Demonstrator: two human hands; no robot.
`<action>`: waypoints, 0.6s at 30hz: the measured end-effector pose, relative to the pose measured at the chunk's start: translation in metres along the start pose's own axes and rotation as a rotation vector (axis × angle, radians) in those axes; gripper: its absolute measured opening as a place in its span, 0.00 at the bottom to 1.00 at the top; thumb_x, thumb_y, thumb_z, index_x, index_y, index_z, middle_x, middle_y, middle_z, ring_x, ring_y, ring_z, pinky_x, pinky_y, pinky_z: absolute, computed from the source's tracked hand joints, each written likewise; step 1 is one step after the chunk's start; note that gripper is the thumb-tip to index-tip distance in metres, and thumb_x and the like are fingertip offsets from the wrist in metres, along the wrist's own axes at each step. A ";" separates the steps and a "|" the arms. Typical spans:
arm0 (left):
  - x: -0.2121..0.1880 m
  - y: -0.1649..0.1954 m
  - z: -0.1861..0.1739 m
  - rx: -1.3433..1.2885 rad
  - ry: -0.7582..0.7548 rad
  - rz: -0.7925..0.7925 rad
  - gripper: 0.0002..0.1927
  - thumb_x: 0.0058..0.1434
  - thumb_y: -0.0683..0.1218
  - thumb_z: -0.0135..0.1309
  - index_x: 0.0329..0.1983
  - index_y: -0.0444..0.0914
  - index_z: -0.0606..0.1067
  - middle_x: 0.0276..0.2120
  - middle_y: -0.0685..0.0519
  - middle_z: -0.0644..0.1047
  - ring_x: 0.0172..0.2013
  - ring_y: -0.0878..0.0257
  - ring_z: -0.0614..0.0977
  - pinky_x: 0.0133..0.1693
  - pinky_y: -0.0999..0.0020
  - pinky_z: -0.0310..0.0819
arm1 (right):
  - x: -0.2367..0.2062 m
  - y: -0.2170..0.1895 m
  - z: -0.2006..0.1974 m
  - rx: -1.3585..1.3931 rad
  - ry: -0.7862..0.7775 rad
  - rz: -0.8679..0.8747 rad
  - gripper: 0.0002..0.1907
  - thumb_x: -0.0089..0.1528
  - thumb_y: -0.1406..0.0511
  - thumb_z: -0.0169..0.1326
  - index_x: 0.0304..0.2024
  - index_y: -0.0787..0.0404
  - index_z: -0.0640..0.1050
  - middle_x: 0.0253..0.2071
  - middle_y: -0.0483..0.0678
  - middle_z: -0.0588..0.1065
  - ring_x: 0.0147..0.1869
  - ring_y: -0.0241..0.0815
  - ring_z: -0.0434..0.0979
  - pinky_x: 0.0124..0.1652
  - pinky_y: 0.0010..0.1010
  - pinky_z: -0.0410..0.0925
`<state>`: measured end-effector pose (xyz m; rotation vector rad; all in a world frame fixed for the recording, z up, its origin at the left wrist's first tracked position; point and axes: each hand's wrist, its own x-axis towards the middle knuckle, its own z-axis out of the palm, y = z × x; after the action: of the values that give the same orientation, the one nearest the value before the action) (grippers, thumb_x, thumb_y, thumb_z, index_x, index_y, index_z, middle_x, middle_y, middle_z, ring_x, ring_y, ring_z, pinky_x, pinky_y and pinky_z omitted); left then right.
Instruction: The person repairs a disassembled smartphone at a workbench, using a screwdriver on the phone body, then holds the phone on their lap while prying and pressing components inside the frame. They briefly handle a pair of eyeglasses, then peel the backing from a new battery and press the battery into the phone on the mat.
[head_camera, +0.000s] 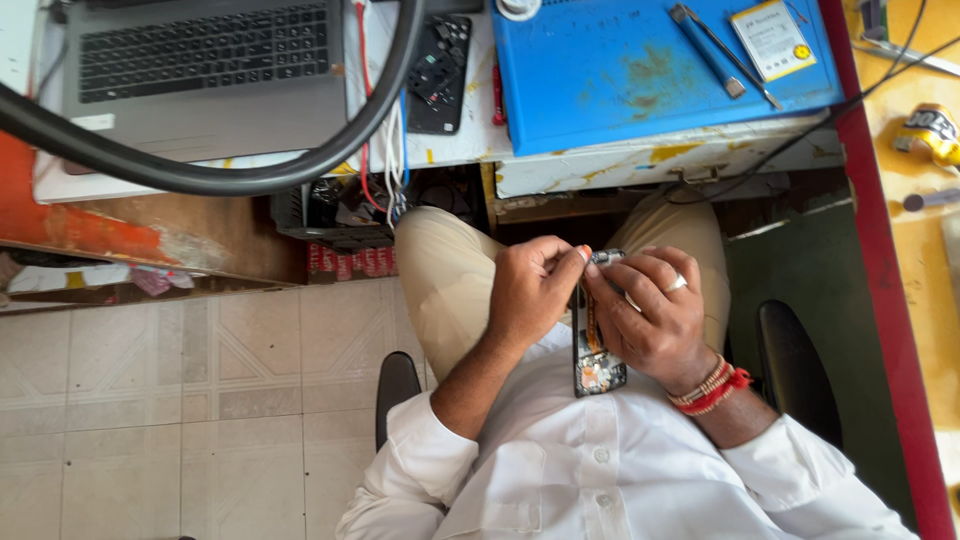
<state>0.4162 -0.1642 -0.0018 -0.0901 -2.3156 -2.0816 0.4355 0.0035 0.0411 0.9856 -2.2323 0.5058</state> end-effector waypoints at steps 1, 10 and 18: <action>-0.001 -0.003 0.001 -0.075 -0.008 0.009 0.12 0.65 0.43 0.58 0.27 0.31 0.78 0.18 0.54 0.77 0.20 0.75 0.71 0.22 0.74 0.64 | 0.000 -0.001 -0.001 -0.015 -0.026 0.006 0.17 0.54 0.73 0.63 0.46 0.66 0.82 0.42 0.49 0.77 0.48 0.48 0.78 0.53 0.48 0.69; 0.008 -0.026 -0.003 -0.067 0.048 0.133 0.11 0.64 0.46 0.60 0.31 0.33 0.81 0.28 0.51 0.82 0.28 0.71 0.81 0.32 0.72 0.76 | 0.005 -0.007 0.017 -0.106 -0.001 -0.018 0.11 0.56 0.69 0.61 0.41 0.63 0.84 0.40 0.48 0.79 0.48 0.48 0.79 0.56 0.47 0.67; -0.002 -0.047 -0.004 -0.134 0.114 0.157 0.09 0.65 0.43 0.58 0.34 0.32 0.81 0.28 0.49 0.82 0.27 0.70 0.80 0.29 0.74 0.72 | -0.008 -0.024 0.041 -0.277 -0.001 -0.013 0.07 0.57 0.68 0.62 0.37 0.61 0.87 0.37 0.47 0.82 0.47 0.44 0.83 0.60 0.42 0.69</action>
<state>0.4148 -0.1731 -0.0486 -0.1464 -2.0343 -2.1024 0.4420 -0.0309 0.0083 0.8548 -2.2206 0.1825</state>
